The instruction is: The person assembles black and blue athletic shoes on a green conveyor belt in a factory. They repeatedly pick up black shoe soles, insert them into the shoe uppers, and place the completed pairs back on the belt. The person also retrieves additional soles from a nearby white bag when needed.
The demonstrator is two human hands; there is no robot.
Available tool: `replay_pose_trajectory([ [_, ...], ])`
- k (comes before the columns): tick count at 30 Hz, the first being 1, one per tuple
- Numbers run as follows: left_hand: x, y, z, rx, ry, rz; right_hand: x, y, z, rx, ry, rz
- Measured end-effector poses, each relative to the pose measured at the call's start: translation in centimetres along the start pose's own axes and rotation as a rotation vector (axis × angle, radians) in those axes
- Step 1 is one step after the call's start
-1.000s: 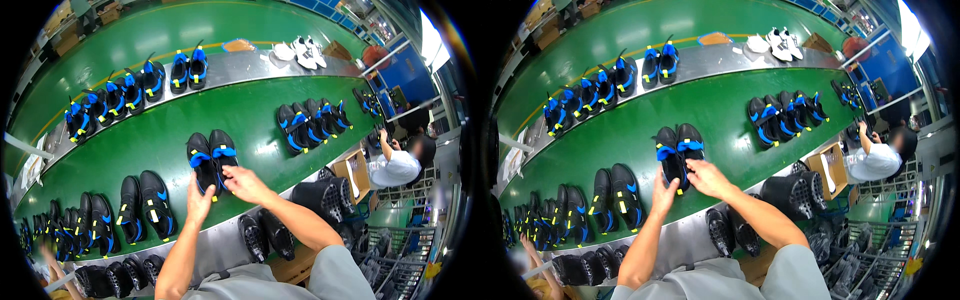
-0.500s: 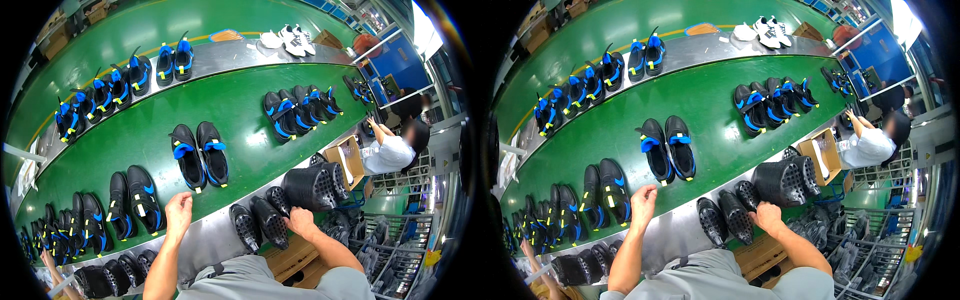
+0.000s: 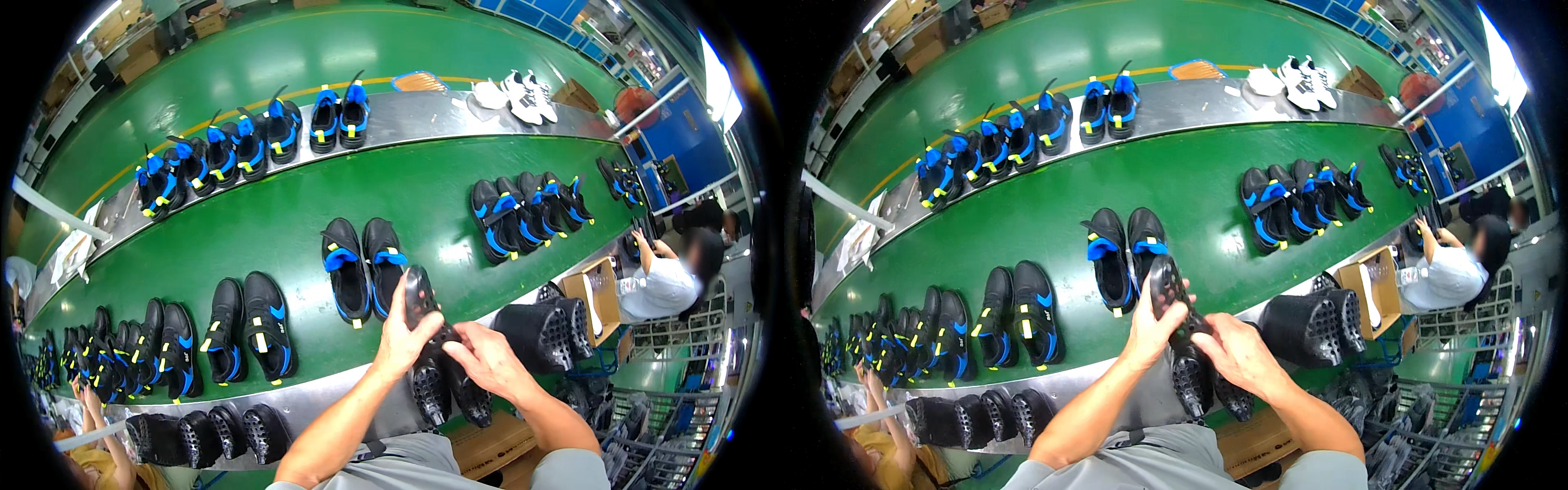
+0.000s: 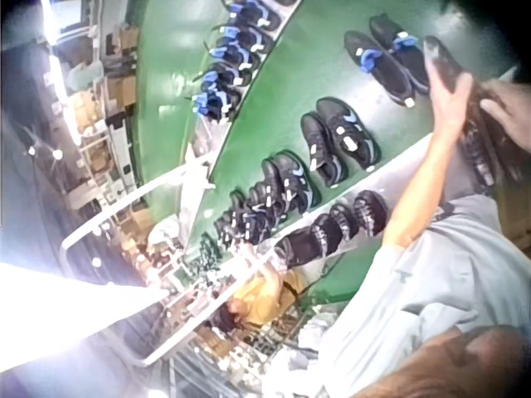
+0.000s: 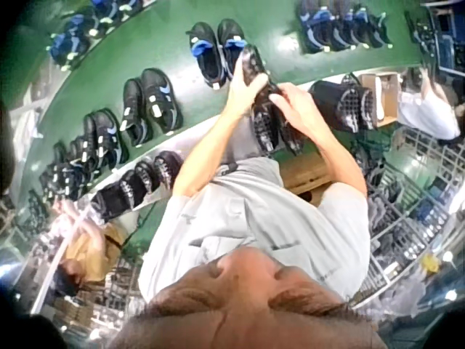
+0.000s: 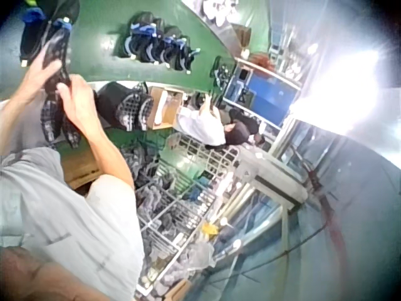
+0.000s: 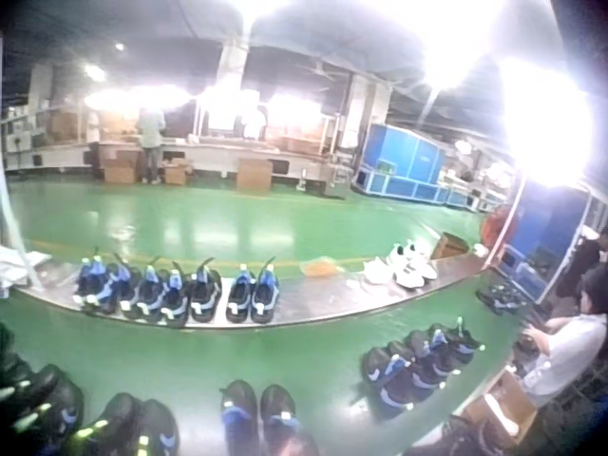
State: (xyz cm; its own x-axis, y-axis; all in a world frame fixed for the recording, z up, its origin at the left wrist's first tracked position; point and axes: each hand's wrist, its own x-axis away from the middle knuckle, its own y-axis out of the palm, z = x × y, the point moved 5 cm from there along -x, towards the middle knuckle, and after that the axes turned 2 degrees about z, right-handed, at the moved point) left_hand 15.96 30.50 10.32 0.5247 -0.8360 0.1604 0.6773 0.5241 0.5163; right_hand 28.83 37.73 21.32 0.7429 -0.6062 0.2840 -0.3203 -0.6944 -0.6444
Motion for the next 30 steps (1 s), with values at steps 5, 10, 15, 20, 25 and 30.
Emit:
replay_pose_trajectory([
  [5,-1.0,-1.7,0.8,-0.417,-0.076,0.226,-3.9,3.0,3.0,0.016,0.165,-0.127],
  [10,-7.2,-4.8,3.4,-1.216,0.478,0.171,-6.5,4.2,5.5,-0.15,0.52,-0.368],
  [15,-13.6,-8.5,2.3,-1.47,0.274,0.016,-11.5,3.9,4.2,0.043,0.54,-0.337],
  [20,-15.3,-6.3,0.7,-1.299,0.181,-0.147,-16.2,10.5,5.9,0.764,-0.078,0.206],
  [25,-15.6,-9.4,0.9,-1.261,0.234,-0.157,-15.6,13.3,5.4,0.753,-0.294,0.223],
  [30,-15.2,-7.8,0.3,-1.165,0.352,-0.121,-19.3,14.4,6.9,0.78,-0.282,0.167],
])
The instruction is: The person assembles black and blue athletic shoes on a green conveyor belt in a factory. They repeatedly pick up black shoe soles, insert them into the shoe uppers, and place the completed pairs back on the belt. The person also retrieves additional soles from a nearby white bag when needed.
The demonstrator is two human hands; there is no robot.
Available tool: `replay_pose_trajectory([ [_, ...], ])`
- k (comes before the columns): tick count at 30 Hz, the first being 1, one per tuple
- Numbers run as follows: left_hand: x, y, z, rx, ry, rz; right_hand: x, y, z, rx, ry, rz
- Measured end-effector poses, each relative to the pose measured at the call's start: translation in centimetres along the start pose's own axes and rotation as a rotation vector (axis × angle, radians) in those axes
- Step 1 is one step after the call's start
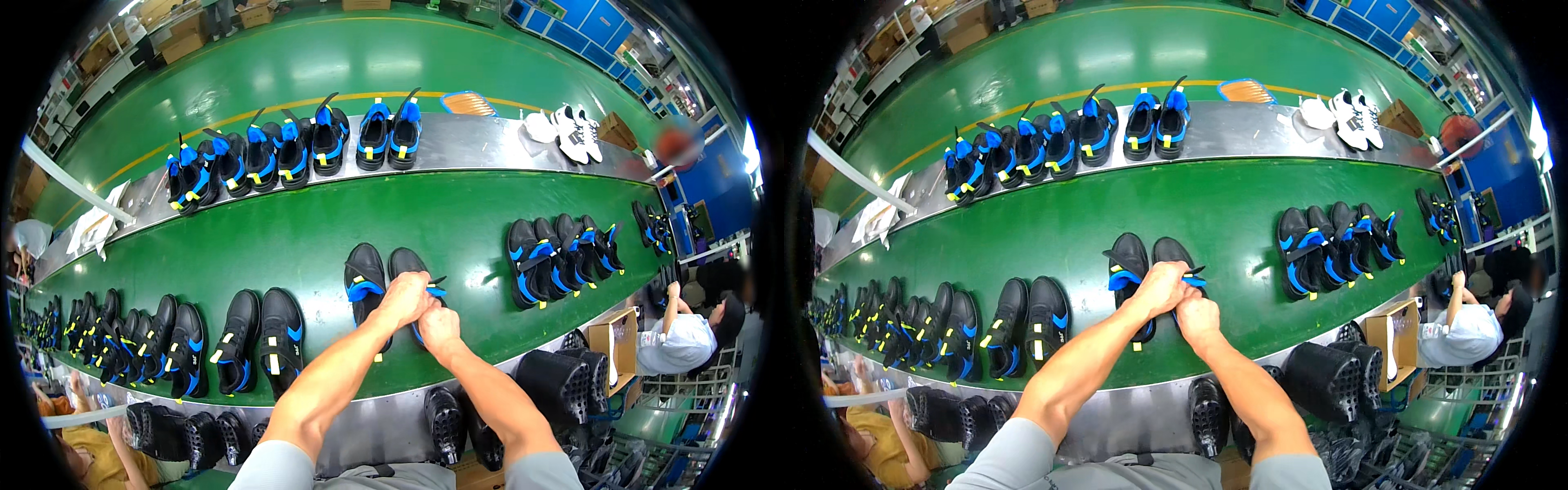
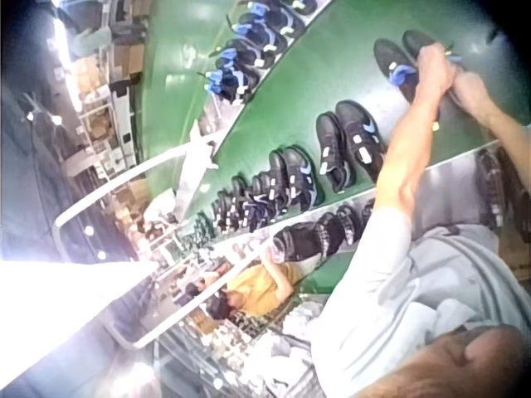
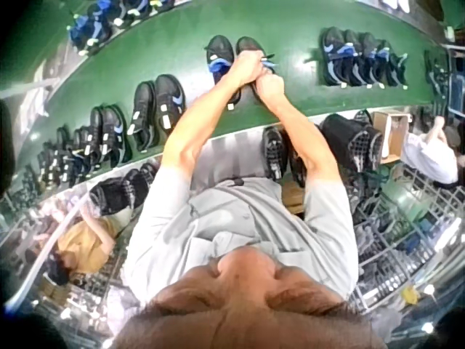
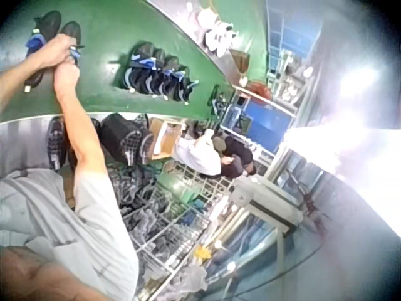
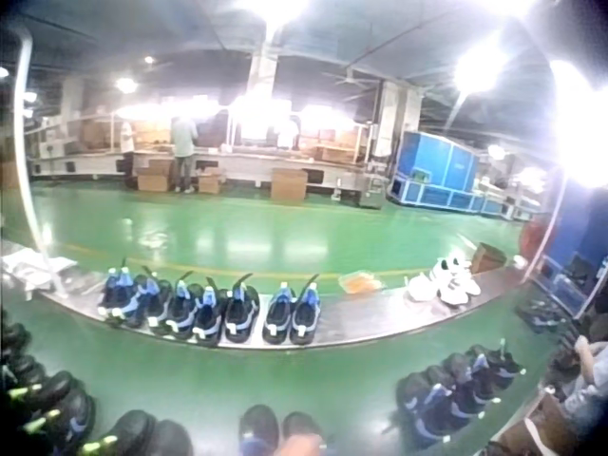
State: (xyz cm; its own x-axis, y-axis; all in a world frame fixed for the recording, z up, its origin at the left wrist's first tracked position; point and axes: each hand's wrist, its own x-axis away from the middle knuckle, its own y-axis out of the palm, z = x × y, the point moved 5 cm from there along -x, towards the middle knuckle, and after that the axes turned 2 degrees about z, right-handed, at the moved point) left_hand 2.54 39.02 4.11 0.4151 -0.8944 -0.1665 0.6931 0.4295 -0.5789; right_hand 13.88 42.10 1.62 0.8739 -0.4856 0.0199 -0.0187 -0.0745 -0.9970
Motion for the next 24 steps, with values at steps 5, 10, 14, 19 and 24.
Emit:
replay_pose_trajectory([
  [5,0.8,-1.4,-1.0,-0.049,-0.13,0.042,0.1,-1.6,-0.6,-0.159,0.028,-0.002],
  [10,8.8,-6.5,5.1,-0.342,-0.019,0.407,6.4,-8.8,-0.8,-0.125,-0.132,0.142],
  [14,15.1,-3.0,2.1,-0.574,-0.373,0.052,6.6,-4.8,0.0,-0.007,-0.07,-0.196],
  [19,15.2,0.9,2.5,-0.401,-0.291,0.1,5.4,-4.9,-1.6,0.002,0.026,-0.42],
  [24,21.7,-7.8,8.4,-0.035,-0.042,0.227,8.2,-10.9,-4.2,-0.037,-0.129,-0.282],
])
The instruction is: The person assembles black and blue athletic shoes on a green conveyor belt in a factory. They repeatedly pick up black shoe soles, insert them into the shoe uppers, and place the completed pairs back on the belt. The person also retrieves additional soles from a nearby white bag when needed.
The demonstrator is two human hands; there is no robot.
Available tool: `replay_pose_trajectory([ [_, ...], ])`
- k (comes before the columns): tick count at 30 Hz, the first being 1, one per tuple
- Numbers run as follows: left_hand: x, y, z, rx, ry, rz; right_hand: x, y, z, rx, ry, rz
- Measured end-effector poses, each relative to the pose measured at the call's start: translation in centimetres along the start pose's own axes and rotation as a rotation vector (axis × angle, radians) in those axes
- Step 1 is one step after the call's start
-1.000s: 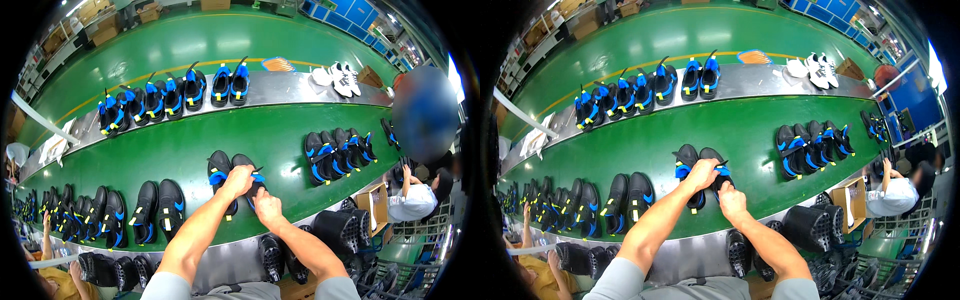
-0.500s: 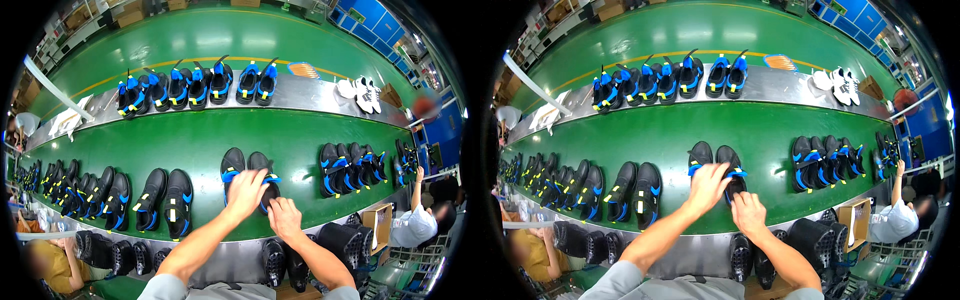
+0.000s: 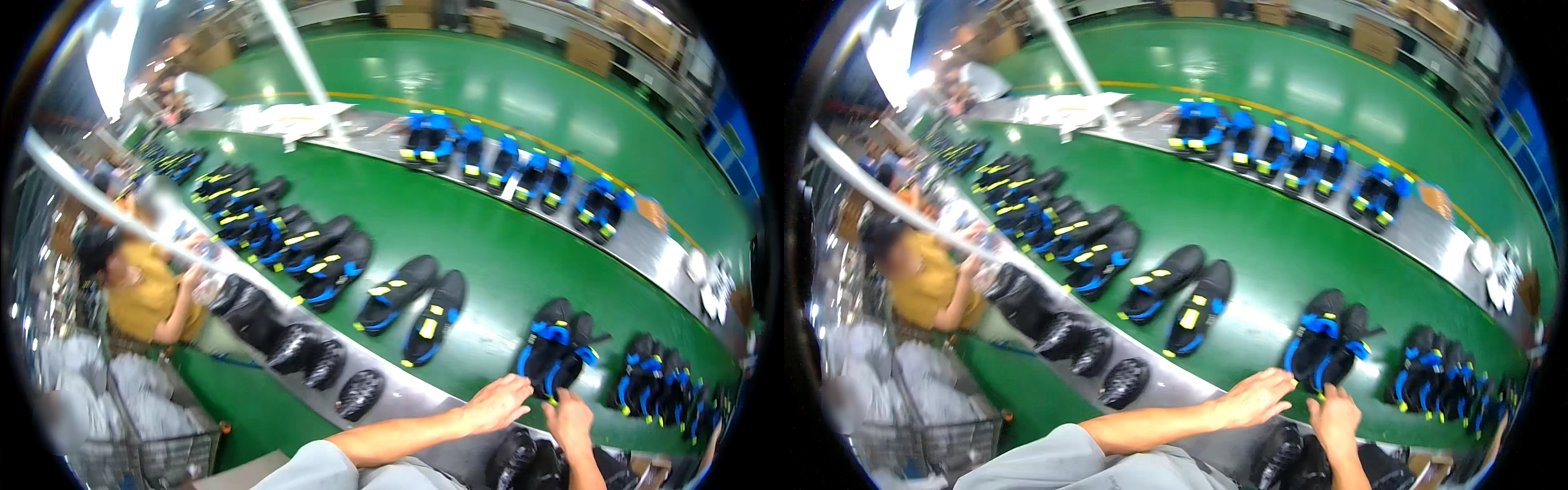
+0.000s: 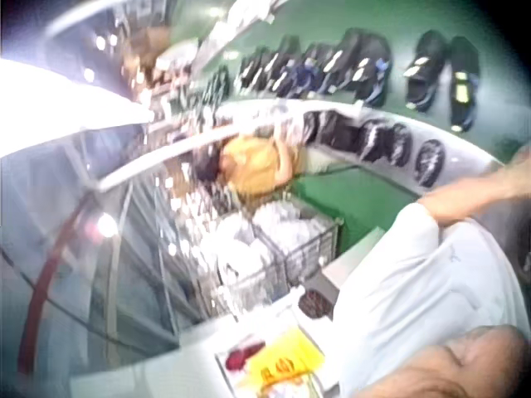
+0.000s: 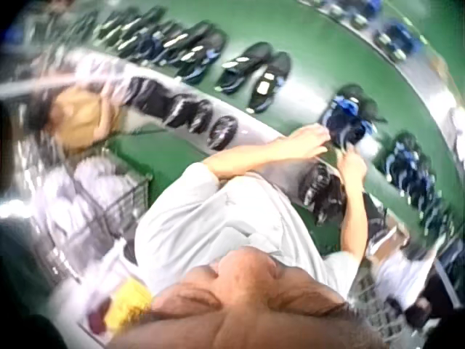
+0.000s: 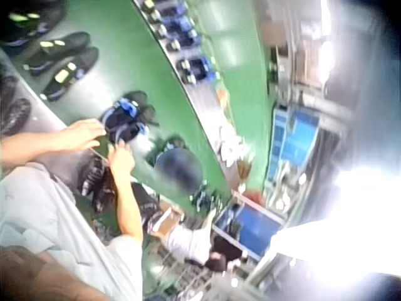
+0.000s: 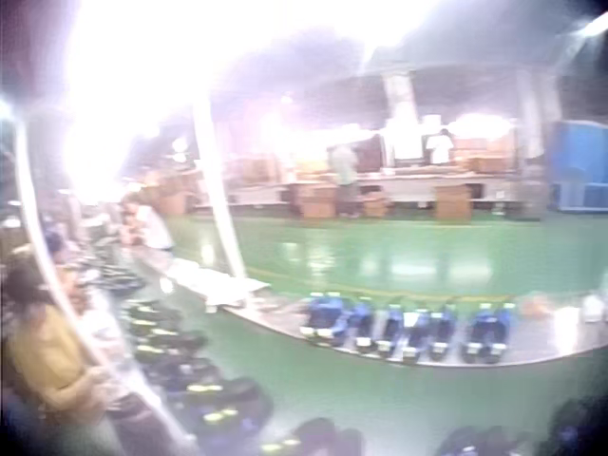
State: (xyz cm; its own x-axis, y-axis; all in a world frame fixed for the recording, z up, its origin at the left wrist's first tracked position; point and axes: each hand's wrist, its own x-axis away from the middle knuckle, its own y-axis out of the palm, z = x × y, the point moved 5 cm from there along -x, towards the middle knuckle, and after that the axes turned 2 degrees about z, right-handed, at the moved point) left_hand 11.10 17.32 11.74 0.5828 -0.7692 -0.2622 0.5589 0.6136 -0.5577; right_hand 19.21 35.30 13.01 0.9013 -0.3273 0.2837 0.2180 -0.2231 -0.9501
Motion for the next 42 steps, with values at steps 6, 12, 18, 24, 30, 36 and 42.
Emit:
replay_pose_trajectory([
  [6,14.2,-23.0,-1.9,-0.629,-0.088,0.456,1.3,-3.3,-6.8,-0.241,-0.137,-0.053],
  [12,28.3,-39.8,-4.0,-1.114,-0.741,0.85,0.8,-3.1,-13.6,-0.407,-0.269,-0.166],
  [18,37.6,-46.8,-10.7,-0.98,-0.92,0.894,1.1,-4.3,-19.0,-0.473,-0.338,-0.213],
  [24,41.9,-45.7,-17.3,-0.833,-1.072,0.617,0.8,-4.0,-20.2,-0.316,-0.394,-0.299],
  [30,44.3,-45.3,-17.3,-0.831,-1.013,0.669,0.9,-4.0,-23.2,-0.295,-0.426,-0.338],
  [36,36.6,-47.0,-3.0,-0.91,-0.767,1.11,1.2,-1.9,-24.2,-0.66,-0.225,-0.153],
  [42,19.0,-29.8,1.5,-0.584,-0.318,0.59,3.4,1.5,-34.1,-1.816,0.115,-0.424],
])
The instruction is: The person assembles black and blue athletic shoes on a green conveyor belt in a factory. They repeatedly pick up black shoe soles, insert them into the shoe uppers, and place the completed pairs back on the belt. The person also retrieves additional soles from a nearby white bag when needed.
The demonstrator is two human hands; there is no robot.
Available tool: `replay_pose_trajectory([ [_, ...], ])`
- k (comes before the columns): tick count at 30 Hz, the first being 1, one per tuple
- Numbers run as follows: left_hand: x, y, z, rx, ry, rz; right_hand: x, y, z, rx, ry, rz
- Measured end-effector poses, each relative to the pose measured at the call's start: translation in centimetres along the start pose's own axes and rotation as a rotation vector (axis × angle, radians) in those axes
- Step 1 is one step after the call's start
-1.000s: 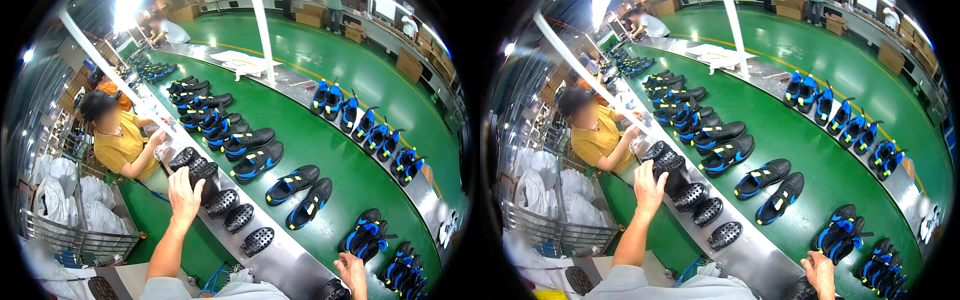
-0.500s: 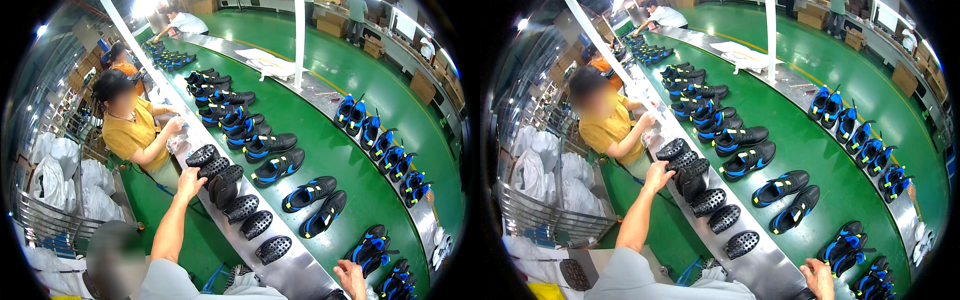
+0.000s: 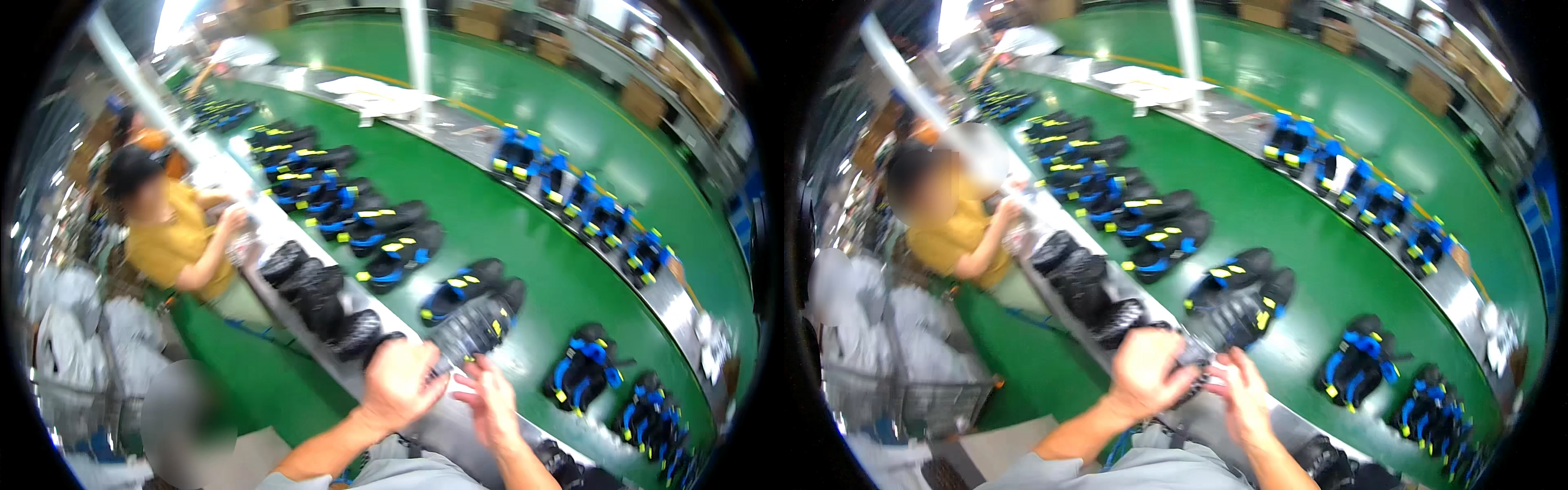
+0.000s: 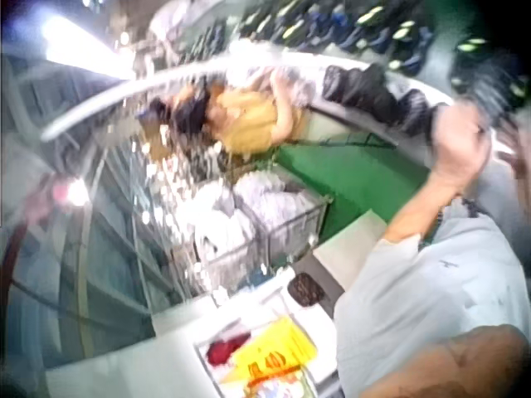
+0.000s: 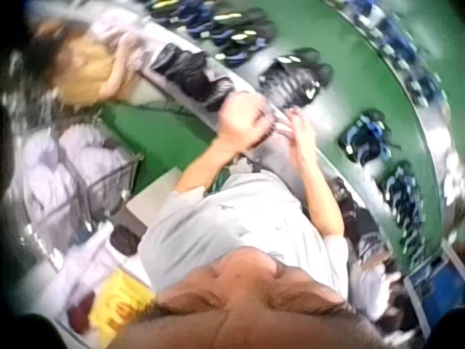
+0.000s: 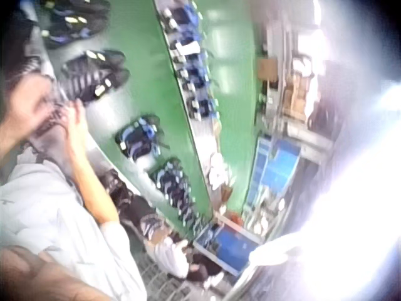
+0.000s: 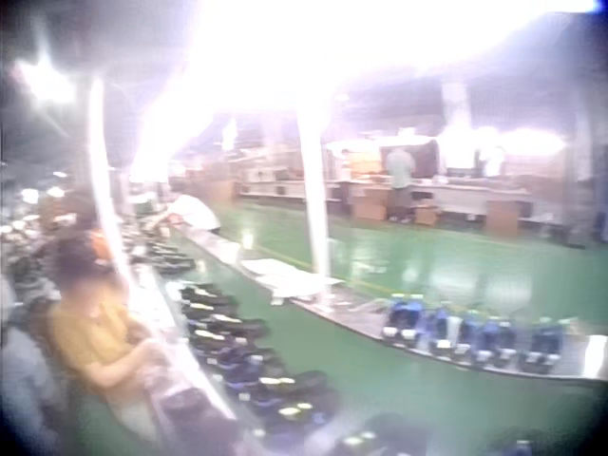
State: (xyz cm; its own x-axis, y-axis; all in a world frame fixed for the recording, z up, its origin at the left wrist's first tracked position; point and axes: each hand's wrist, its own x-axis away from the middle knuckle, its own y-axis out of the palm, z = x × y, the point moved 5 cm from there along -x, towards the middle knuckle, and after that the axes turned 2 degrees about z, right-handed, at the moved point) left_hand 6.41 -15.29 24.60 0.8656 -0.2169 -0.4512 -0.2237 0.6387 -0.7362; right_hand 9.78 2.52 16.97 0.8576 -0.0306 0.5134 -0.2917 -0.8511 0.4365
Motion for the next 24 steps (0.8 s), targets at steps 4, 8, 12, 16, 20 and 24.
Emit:
replay_pose_trajectory([
  [4,0.7,8.0,6.0,0.554,0.181,-0.203,0.5,-7.5,-1.3,-0.109,0.188,0.108],
  [8,-1.0,19.9,7.3,1.569,-0.821,-0.556,3.7,-12.1,-2.6,0.264,0.457,-0.267],
  [12,-0.5,27.6,9.1,1.462,-0.701,-0.606,6.1,-16.3,-8.3,1.381,0.097,0.153],
  [16,-0.3,32.2,13.0,1.349,-0.607,-0.645,6.9,-20.9,-8.8,1.439,0.082,0.272],
  [20,-2.4,36.2,15.3,0.799,-0.366,-0.658,5.6,-26.4,-8.8,1.167,0.114,0.362],
  [24,-6.6,39.2,15.3,0.344,-0.005,-0.397,2.7,-29.0,-10.5,1.329,0.309,0.412],
])
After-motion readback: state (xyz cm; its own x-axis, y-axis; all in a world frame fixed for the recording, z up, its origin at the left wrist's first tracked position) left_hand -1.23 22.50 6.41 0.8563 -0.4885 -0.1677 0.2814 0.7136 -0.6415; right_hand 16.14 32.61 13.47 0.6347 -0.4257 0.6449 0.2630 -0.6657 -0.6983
